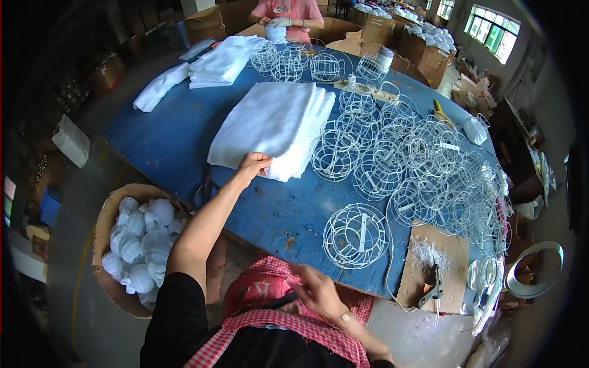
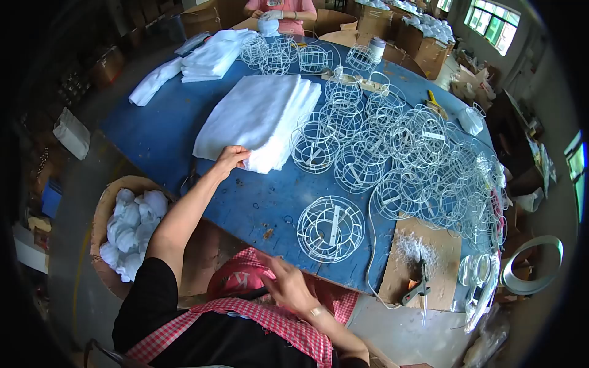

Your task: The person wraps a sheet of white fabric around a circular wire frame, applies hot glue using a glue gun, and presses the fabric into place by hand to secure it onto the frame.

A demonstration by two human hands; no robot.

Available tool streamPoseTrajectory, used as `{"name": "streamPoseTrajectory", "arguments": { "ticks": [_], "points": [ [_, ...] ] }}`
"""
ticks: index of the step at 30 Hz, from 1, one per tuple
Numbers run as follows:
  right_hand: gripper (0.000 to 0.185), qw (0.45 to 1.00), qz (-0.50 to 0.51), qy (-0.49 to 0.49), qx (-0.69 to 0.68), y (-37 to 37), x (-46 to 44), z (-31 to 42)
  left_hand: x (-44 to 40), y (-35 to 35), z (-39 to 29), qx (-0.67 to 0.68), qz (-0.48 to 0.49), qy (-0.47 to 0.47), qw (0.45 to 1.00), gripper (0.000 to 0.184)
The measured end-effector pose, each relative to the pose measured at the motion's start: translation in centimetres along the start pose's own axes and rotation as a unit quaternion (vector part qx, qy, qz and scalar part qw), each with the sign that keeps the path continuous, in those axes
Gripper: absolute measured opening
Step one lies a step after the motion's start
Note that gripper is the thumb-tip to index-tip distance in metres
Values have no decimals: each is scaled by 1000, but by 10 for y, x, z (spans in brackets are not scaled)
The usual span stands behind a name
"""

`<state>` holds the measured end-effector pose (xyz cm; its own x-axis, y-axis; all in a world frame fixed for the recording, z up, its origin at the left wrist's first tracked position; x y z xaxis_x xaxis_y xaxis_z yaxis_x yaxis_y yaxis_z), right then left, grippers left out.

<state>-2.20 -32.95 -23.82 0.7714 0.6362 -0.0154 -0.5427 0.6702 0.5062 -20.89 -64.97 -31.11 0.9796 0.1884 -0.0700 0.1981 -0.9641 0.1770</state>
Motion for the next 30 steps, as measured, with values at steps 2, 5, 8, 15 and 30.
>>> {"name": "streamPoseTrajectory", "arguments": {
  "ticks": [2,5,8,15,30],
  "points": [
    [54,997,-54,3,47,-31,-61,-5,0,2,0,19,7,-2,1000,14],
    [62,967,-192,37,161,-65,-150,-16,1,0,0,38,30,-12,999,14],
    [63,921,-242,39,302,-79,-211,-32,1,3,-1,32,17,-21,999,17],
    [59,906,-178,-44,381,-80,-231,-43,-41,33,30,-193,-131,-168,958,17],
    [51,923,-198,-8,331,-80,-236,-60,48,157,-208,-257,-392,-405,785,25]
  ]
}}
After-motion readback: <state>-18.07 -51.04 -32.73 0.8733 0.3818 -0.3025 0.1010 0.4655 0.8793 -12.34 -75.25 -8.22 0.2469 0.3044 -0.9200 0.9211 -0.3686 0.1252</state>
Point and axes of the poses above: each hand's wrist, its own x-axis away from the middle knuckle, its own y-axis out of the back of the hand, z = x × y, the point moved 2 cm from there along -x, towards the middle knuckle, and after that the axes turned 15 degrees about -y, right-handed, at the moved point
